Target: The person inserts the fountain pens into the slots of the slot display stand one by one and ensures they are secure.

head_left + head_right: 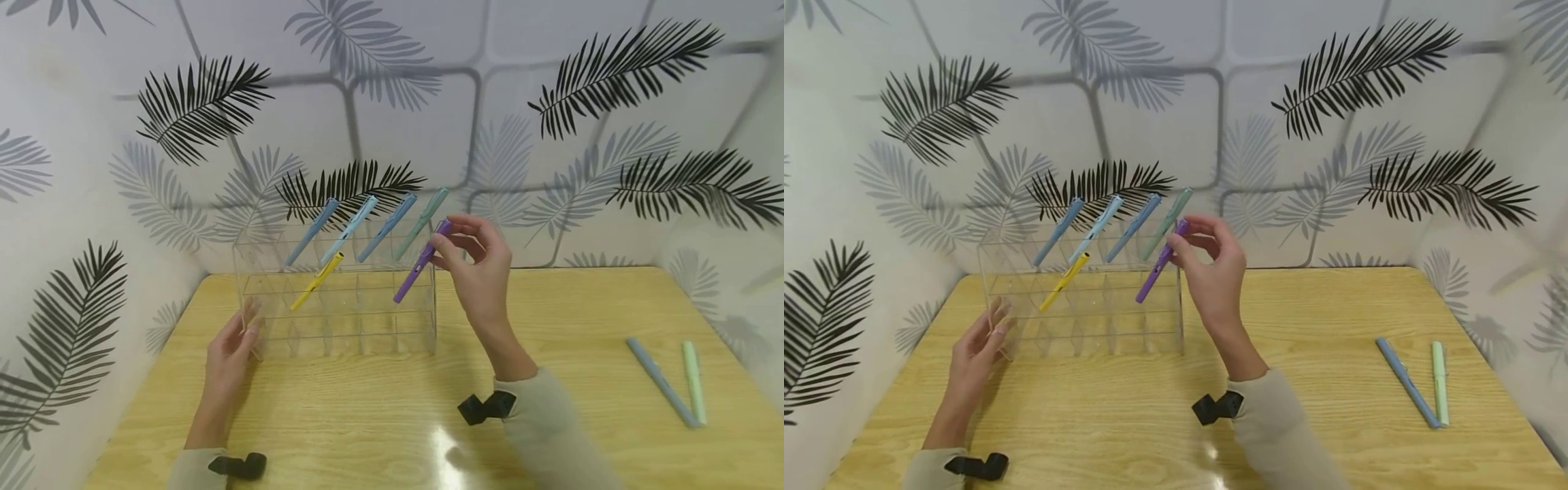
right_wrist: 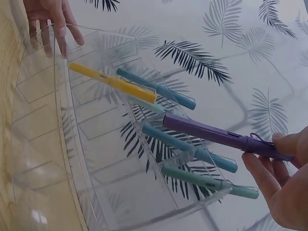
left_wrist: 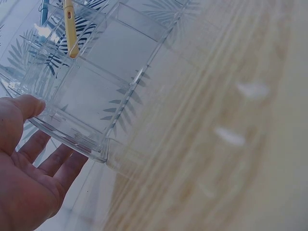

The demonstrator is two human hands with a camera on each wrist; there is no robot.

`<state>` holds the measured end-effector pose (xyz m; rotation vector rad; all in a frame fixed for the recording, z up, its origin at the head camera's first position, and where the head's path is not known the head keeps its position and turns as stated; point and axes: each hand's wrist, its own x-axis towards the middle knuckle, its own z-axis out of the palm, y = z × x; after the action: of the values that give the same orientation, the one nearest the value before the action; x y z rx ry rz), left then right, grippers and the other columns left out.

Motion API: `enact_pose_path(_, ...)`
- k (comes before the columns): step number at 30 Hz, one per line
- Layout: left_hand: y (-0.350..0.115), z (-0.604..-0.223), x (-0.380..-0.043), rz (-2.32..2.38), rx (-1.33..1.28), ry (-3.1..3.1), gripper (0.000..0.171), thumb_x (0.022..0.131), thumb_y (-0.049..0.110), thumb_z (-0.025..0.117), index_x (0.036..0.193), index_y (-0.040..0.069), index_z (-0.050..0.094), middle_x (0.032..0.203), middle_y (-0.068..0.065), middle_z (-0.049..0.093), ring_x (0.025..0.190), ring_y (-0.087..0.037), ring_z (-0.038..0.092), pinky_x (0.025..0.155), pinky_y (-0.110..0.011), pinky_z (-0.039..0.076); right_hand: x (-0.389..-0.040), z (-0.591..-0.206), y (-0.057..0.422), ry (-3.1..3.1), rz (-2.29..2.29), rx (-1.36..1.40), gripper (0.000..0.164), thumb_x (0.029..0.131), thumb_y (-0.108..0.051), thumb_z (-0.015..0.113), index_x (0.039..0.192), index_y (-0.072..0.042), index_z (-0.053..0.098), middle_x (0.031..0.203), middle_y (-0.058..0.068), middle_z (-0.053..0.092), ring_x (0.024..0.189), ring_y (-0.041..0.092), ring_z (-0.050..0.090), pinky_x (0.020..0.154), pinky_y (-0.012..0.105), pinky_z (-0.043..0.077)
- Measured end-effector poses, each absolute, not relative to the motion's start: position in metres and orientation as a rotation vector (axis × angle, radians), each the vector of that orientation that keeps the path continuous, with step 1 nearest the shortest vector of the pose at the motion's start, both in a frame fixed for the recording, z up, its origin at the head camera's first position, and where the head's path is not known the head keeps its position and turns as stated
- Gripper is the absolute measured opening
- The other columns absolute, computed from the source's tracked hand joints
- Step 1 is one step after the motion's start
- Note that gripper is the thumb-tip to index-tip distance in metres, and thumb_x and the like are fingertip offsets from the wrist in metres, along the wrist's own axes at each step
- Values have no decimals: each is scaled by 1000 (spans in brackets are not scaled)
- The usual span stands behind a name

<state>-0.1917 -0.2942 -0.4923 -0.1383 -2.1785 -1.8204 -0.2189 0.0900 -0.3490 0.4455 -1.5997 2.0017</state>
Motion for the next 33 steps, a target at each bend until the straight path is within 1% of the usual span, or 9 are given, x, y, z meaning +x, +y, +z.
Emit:
enact_pose_path(5,-294,-492,-191,-1834,-112,-2179,48,108,13,53,155,9,45,156,-20,45,127,-10,60,98,-19,50,-228,-348,66,-1554,1979,489,29,90,8,74,115,11,61,104,17,63,88,25,68,73,42,63)
enact_pose_path(10,-292,-493,-192,-1882,-94,-2150,47,108,14,55,154,7,47,156,-19,45,127,-10,60,97,-21,51,-235,-355,45,-1563,1927,493,27,91,5,75,112,11,59,105,20,62,91,27,68,76,39,63)
enact_pose_path(14,-292,-493,-192,-1891,-77,-2161,48,108,16,55,155,9,46,156,-18,46,128,-11,59,98,-22,51,-241,-362,33,-1592,1913,451,28,90,2,76,112,10,60,106,19,63,93,26,69,78,37,63)
enact_pose_path(19,-291,-493,-193,-1884,-72,-2169,48,108,16,55,155,11,47,156,-15,47,128,-10,59,98,-22,51,-245,-371,22,-1619,1867,394,27,90,0,78,111,7,63,105,16,66,92,28,70,77,34,63)
enact_pose_path(24,-291,-491,-193,-1872,-108,-2158,47,108,13,55,154,9,47,155,-18,47,126,-9,60,98,-23,51,-244,-380,12,-1692,1823,361,24,92,-6,78,110,4,65,104,15,68,93,26,72,77,29,62)
enact_pose_path(27,-292,-491,-193,-1878,-124,-2148,48,108,13,55,154,9,46,155,-20,47,125,-8,60,99,-24,51,-244,-385,7,-1729,1811,360,23,93,-10,78,110,2,67,104,14,70,93,26,73,76,29,62)
enact_pose_path(33,-294,-491,-192,-1885,-150,-2133,48,108,10,53,155,6,44,155,-23,45,125,-8,61,99,-23,51,-242,-390,-1,-1803,1777,342,18,91,-9,79,104,1,71,100,11,73,87,24,74,73,28,62)
